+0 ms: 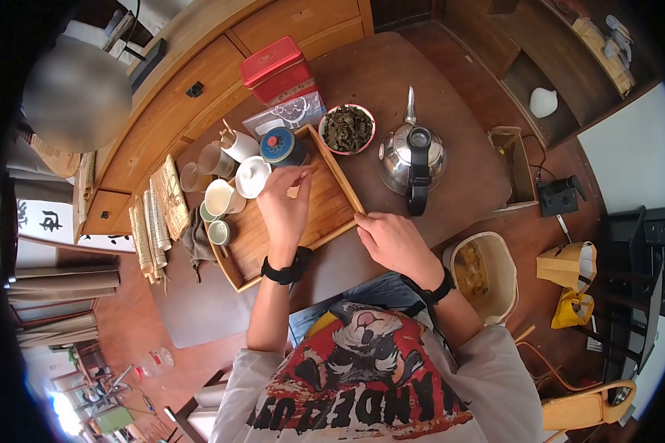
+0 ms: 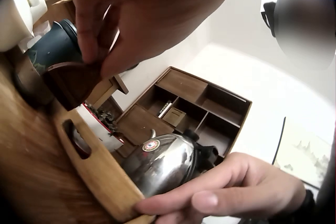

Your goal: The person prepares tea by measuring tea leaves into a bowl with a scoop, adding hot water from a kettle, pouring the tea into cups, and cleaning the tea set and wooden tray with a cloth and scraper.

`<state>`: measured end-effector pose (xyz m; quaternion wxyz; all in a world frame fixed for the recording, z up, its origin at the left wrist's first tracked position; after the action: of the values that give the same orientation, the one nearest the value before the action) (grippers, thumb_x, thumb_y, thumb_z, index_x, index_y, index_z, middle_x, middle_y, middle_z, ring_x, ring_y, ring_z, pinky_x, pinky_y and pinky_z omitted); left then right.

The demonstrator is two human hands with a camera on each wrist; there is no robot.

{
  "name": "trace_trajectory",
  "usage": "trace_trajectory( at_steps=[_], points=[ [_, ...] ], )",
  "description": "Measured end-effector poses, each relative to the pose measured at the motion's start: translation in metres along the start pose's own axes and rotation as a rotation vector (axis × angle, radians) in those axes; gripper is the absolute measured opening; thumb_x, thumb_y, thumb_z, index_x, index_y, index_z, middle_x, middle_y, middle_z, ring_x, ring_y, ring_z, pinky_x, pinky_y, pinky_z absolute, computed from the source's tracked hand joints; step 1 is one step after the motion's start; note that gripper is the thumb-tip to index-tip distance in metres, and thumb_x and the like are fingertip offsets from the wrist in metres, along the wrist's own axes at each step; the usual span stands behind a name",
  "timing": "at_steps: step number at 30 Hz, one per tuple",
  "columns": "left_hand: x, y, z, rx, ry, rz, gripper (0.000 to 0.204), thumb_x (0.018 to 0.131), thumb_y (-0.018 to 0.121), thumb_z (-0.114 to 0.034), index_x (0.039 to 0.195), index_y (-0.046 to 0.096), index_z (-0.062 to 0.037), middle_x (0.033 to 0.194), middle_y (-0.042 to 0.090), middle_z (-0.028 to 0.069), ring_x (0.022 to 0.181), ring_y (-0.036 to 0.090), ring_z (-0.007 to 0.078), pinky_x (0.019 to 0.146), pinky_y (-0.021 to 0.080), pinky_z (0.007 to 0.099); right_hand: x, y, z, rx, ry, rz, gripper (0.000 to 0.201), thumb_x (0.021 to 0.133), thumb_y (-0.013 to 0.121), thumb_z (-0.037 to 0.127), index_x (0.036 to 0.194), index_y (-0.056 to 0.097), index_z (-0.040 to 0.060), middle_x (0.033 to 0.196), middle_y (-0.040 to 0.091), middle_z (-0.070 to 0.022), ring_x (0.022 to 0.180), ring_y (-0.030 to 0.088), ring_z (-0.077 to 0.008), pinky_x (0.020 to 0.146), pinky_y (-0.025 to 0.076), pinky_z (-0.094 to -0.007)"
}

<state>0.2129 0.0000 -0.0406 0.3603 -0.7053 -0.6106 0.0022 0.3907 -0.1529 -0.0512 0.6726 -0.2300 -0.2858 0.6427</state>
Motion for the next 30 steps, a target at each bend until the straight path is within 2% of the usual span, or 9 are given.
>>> trace_trajectory(
  at_steps=[2, 5, 12, 18, 25, 30],
  points=[
    [-0.001, 0.003, 0.004, 0.19, 0.134, 0.046, 0.011, 0.094, 0.08, -0.003, 0.104, 0.083, -0.0028, 0.1, 0.08, 0.01, 0.085, 0.077, 0.0337, 0.079, 0.062, 0.0438, 0.0, 0.001, -0.001, -0.001, -0.011, 0.003, 0.025, 0.104, 0.067, 0.01, 0.121, 0.076, -0.0044, 0.102, 0.077, -0.0231, 0.09, 0.073, -0.0455, 0.078, 0.059, -0.0519],
    [-0.007, 0.012, 0.007, 0.19, 0.074, 0.129, 0.01, 0.093, 0.079, -0.005, 0.102, 0.082, -0.0039, 0.102, 0.08, 0.0103, 0.091, 0.077, 0.0371, 0.081, 0.062, 0.0467, 0.001, 0.0, 0.0, -0.002, -0.006, 0.009, 0.026, 0.104, 0.067, 0.01, 0.123, 0.076, -0.0045, 0.103, 0.077, -0.0233, 0.091, 0.073, -0.046, 0.078, 0.06, -0.0519],
    [-0.037, 0.013, -0.012, 0.112, 0.09, 0.253, 0.023, 0.086, 0.069, 0.008, 0.105, 0.078, -0.0026, 0.104, 0.081, 0.0124, 0.099, 0.077, 0.0367, 0.084, 0.063, 0.0462, -0.003, -0.001, 0.002, -0.005, 0.002, 0.011, 0.027, 0.105, 0.066, 0.011, 0.126, 0.075, -0.0038, 0.104, 0.077, -0.0234, 0.092, 0.073, -0.0463, 0.079, 0.06, -0.0522],
    [-0.066, 0.003, -0.018, 0.009, 0.054, 0.343, 0.023, 0.087, 0.069, 0.009, 0.105, 0.079, -0.002, 0.107, 0.081, 0.0116, 0.101, 0.077, 0.0354, 0.086, 0.064, 0.0448, -0.001, 0.001, -0.002, -0.031, -0.011, 0.013, 0.027, 0.103, 0.067, 0.014, 0.122, 0.076, -0.0029, 0.101, 0.077, -0.0218, 0.091, 0.074, -0.0445, 0.079, 0.06, -0.053],
    [-0.062, 0.0, -0.008, -0.078, 0.012, 0.297, 0.022, 0.087, 0.07, 0.01, 0.104, 0.079, -0.0003, 0.111, 0.082, 0.0128, 0.104, 0.077, 0.035, 0.089, 0.063, 0.044, -0.003, -0.003, -0.002, -0.018, -0.027, -0.005, 0.024, 0.104, 0.067, 0.014, 0.121, 0.076, -0.0009, 0.098, 0.075, -0.0215, 0.089, 0.073, -0.0448, 0.077, 0.059, -0.0534],
    [-0.063, 0.001, -0.012, 0.022, 0.088, 0.291, 0.024, 0.087, 0.07, 0.01, 0.107, 0.078, 0.0005, 0.111, 0.081, 0.0137, 0.103, 0.077, 0.035, 0.09, 0.062, 0.0434, -0.008, -0.011, -0.001, -0.021, -0.013, -0.029, 0.025, 0.104, 0.067, 0.013, 0.121, 0.076, -0.0012, 0.096, 0.074, -0.0208, 0.085, 0.073, -0.0446, 0.075, 0.059, -0.0529]
  ],
)
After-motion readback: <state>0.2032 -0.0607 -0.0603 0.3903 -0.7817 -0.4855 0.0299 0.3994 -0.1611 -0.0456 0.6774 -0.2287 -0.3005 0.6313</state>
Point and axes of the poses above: each hand's wrist, its own x-axis towards the middle knuckle, its own y-axis out of the palm, z = x × y, the point moved 1 cm from there along x, towards the middle knuckle
